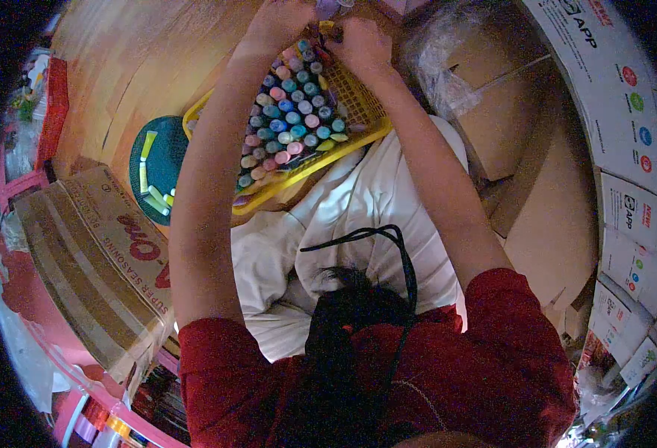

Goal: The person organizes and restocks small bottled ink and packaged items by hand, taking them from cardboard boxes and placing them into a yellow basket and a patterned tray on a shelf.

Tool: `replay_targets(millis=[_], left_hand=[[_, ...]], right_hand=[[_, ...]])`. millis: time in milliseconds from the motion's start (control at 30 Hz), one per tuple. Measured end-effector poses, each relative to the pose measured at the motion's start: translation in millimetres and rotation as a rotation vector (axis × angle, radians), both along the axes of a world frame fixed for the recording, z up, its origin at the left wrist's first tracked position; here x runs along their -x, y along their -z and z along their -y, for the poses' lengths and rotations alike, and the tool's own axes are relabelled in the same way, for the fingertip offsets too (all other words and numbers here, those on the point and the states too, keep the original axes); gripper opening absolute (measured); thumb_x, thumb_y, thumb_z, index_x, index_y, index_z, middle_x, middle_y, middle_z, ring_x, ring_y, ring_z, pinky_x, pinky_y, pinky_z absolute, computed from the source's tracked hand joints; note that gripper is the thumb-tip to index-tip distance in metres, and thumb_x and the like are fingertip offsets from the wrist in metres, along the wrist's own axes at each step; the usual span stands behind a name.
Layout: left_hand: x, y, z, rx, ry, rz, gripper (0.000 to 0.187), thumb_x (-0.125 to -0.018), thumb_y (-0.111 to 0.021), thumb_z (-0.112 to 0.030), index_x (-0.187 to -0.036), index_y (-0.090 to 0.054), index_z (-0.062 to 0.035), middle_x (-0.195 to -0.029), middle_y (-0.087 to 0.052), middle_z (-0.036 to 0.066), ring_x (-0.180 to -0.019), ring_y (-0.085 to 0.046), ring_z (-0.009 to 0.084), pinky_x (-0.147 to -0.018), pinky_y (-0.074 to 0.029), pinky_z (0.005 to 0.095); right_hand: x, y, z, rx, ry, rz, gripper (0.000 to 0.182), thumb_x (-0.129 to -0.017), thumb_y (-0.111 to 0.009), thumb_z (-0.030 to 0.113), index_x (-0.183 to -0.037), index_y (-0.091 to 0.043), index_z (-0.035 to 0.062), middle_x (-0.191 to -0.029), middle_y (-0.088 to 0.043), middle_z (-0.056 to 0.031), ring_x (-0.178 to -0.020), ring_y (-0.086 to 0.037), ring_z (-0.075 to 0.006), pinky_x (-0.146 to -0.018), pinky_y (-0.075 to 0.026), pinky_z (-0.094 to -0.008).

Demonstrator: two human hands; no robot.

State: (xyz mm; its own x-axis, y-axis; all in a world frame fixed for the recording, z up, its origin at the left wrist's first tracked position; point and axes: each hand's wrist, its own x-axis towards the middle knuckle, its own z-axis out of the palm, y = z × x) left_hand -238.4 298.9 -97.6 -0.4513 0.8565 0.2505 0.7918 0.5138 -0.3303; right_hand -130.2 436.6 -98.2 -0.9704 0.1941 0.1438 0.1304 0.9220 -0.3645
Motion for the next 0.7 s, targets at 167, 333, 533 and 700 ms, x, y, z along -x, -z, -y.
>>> replay_targets(millis=[167,333,533,700], left_hand=[[-14.8,-27.6,-7.0,0.114,-0.087,0.228,0.018,-0.076,-0.050,-0.026,-0.077,-0.065,-0.0153,-0.088,-0.060,0.004,-0.103,-0.048,0.0203,-0.088,-0.032,0.0442],[-14.1,-29.3,-4.8,0.095,-0.040,0.195,0.017,-0.075,-0.051,-0.028,-0.076,-0.065,-0.0178,-0.087,-0.061,0.004,-0.101,-0.049,0.0199,-0.089,-0.029,0.0431],[-0.9,-8.9,0.4,0.095,-0.045,0.168,0.018,-0.076,-0.050,-0.027,-0.086,-0.063,-0.0181,-0.094,-0.061,0.003,-0.103,-0.050,0.0200,-0.088,-0.030,0.0421],[-8.4,-17.2,0.9,0.072,-0.057,0.104,0.021,-0.078,-0.049,-0.025,-0.093,-0.060,-0.0158,-0.097,-0.060,0.004,-0.102,-0.050,0.0203,-0.087,-0.031,0.0403]], right_hand=[[4.9,8.6,-6.9,0.002,-0.015,0.000,0.031,-0.073,-0.061,0.040,-0.092,-0.065,0.0152,-0.083,-0.063,-0.0148,-0.078,-0.061,-0.0317,-0.067,-0.050,-0.0454],[2.5,6.5,-8.8,-0.019,-0.004,-0.012,0.032,-0.074,-0.060,0.044,-0.092,-0.066,0.0177,-0.081,-0.063,-0.0141,-0.077,-0.061,-0.0316,-0.066,-0.050,-0.0448],[3.1,6.3,-12.0,0.001,0.011,-0.022,0.031,-0.074,-0.060,0.044,-0.094,-0.066,0.0214,-0.081,-0.063,-0.0137,-0.076,-0.061,-0.0315,-0.066,-0.050,-0.0446],[2.3,5.9,-13.0,0.015,0.012,-0.001,0.031,-0.073,-0.061,0.043,-0.094,-0.066,0.0203,-0.081,-0.063,-0.0129,-0.076,-0.061,-0.0314,-0.067,-0.050,-0.0438]])
